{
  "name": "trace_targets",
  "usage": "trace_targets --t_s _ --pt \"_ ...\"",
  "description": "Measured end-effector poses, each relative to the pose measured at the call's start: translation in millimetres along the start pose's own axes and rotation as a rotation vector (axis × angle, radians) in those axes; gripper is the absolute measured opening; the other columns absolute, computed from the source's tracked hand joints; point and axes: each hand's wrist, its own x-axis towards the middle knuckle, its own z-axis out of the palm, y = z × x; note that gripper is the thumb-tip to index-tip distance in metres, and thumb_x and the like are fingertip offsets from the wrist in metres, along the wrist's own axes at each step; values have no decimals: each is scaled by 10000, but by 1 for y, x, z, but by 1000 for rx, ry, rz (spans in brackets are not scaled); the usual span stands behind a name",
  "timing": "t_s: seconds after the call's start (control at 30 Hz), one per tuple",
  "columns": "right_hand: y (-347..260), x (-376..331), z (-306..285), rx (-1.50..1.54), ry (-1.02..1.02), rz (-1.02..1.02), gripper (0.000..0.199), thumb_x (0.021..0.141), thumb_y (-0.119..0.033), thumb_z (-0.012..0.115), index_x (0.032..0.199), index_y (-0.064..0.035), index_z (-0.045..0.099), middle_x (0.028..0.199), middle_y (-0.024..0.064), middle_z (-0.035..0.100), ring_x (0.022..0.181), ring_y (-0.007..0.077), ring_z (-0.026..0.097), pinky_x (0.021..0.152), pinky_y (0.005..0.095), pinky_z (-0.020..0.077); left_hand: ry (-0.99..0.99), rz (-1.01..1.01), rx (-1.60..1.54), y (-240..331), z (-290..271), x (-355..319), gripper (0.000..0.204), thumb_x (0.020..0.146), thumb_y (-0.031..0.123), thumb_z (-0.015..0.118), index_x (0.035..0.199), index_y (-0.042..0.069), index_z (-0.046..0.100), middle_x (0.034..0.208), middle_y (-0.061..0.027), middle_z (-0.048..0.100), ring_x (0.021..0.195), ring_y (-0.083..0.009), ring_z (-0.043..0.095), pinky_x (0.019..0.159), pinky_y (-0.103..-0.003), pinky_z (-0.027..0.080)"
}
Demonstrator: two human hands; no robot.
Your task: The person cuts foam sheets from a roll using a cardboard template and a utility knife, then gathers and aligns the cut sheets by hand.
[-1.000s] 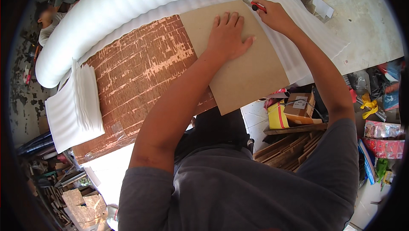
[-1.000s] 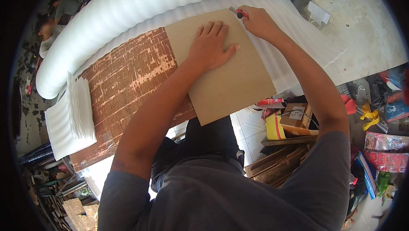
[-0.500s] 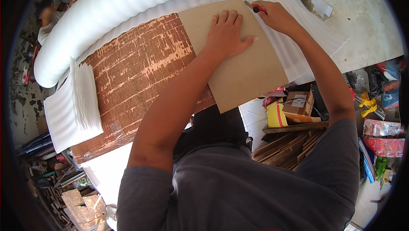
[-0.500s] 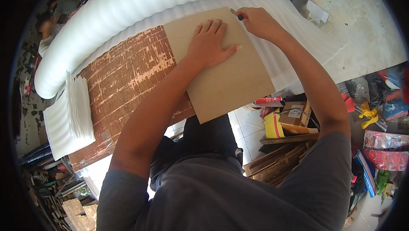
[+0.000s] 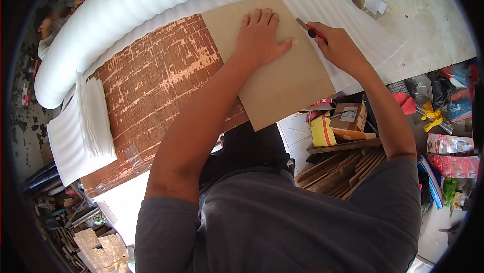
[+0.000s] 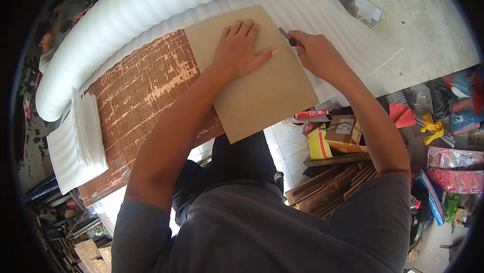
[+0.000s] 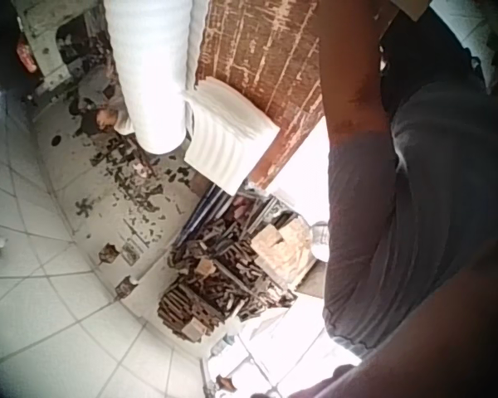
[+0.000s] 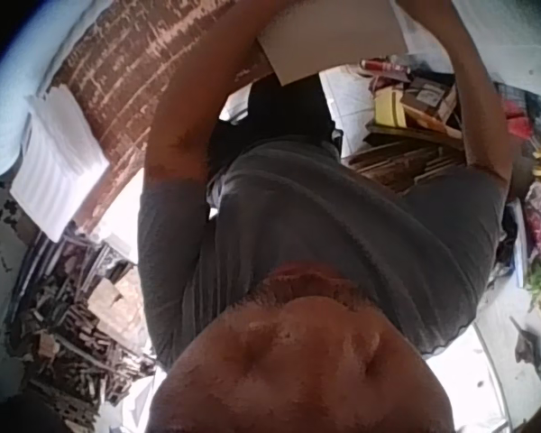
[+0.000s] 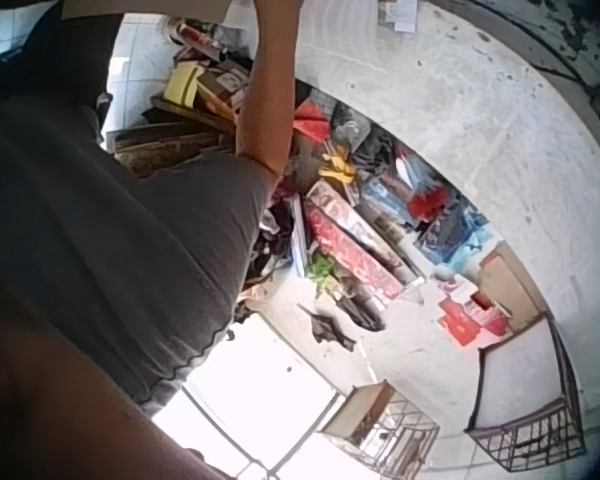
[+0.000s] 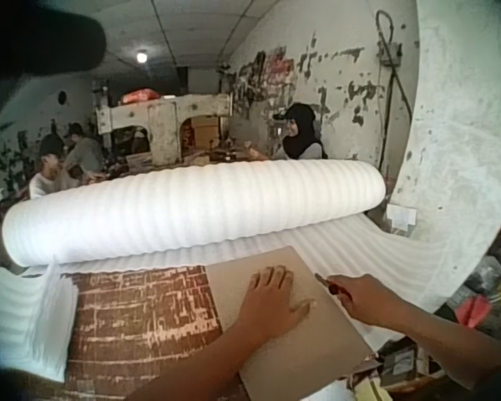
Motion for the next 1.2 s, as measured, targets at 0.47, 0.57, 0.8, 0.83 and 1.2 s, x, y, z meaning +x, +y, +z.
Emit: trace_targets --t_s 0.47,0.57,0.8,0.83,1.2 --pt "-7 -63 -12 6 -50 67 444 966 -22 626 1409 -36 610 1085 259 730 916 445 702 835 451 542 21 3 9 -2 3 0 903 952 713 537 1505 0 492 1608 -200 442 1530 -387 357 1259 -557 241" --pt "-7 -78 -12 16 2 11 380 974 -40 582 1351 -22 632 993 264 735 889 447 709 815 493 559 20 6 6 0 3 -1 896 954 707 539 1502 -1 493 1606 -200 445 1528 -390 359 1258 -555 242" --pt "-24 -95 -25 29 -40 83 373 977 -38 581 1346 0 623 962 271 728 884 446 708 809 494 556 20 5 26 -2 4 1 886 955 693 549 1493 -9 504 1607 -200 449 1532 -390 356 1257 -546 249" --pt "-25 -96 -26 12 -59 95 373 978 -36 579 1346 1 622 963 273 727 884 447 707 807 494 555 19 8 26 -2 4 1 886 955 693 549 1493 -9 504 1607 -200 449 1532 -390 356 1257 -546 249" --pt "-27 -119 -42 -6 -167 190 459 950 13 605 1407 -26 601 1063 252 728 904 435 699 831 450 539 7 -2 22 0 2 0 894 954 695 550 1501 -9 498 1622 -199 435 1536 -385 353 1270 -538 234"
